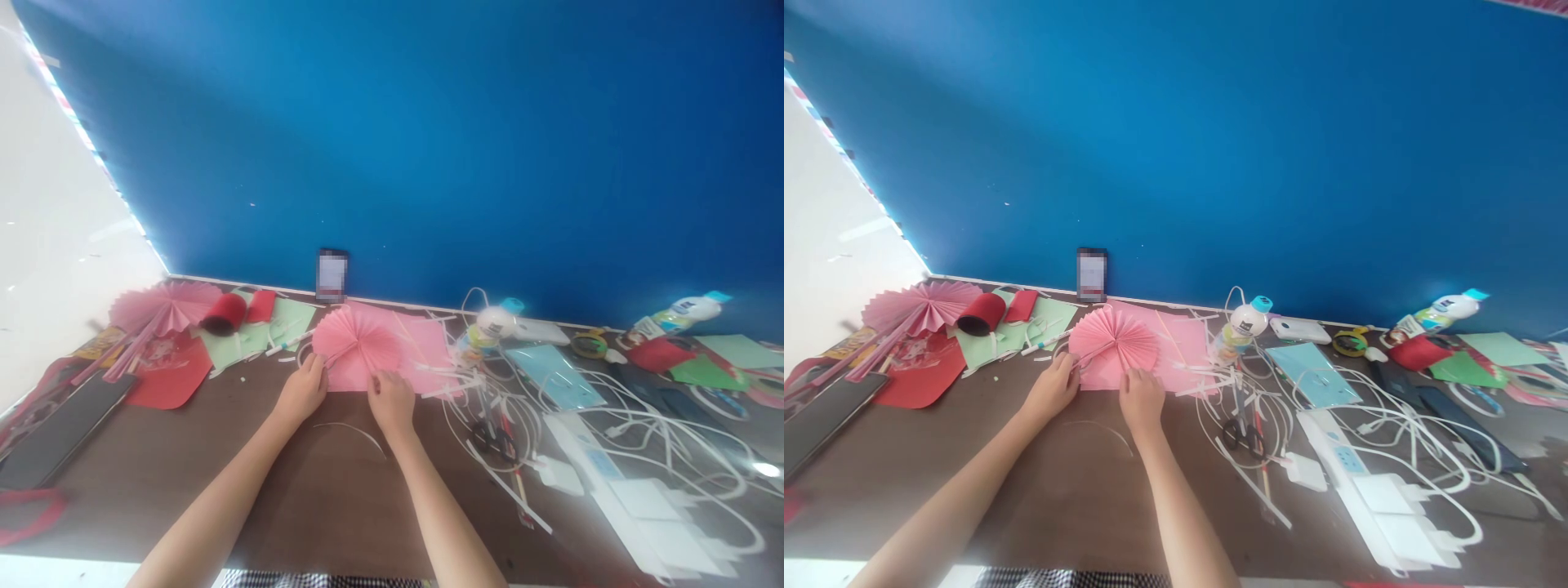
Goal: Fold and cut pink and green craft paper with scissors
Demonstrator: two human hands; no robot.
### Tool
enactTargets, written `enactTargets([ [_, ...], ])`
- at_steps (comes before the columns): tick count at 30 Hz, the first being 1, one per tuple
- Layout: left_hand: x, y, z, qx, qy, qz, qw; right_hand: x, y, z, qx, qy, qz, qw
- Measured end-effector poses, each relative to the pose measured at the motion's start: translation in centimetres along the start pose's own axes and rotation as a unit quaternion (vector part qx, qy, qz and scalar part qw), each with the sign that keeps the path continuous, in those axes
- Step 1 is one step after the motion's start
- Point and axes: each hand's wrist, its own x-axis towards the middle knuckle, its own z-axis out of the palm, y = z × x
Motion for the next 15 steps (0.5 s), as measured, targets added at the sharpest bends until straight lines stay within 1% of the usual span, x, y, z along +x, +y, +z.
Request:
enactTargets([
  [2,-0.2,0.5,0.1,0.004,-0.020,0.025,0.999,-0.1,-0.4,0.1,0.013,-0.003,-0.006,1.000],
  [5,-0.6,1.1,0.2,-0.003,-0.032,0.075,0.997,-0.3,-0.7,0.2,0.032,-0.018,-0.005,0.999],
  [10,-1.1,1.9,-0.5,-0.035,-0.061,0.163,0.984,-0.4,-0.8,0.3,0.056,-0.044,0.011,0.997],
  [13,-1.0,2.1,-0.9,-0.054,-0.050,0.197,0.978,-0.5,-0.8,0.2,0.060,-0.047,0.011,0.997],
  [15,-1.0,2.0,-0.8,-0.075,-0.038,0.194,0.977,-0.5,-0.8,0.1,0.064,-0.048,0.009,0.997],
])
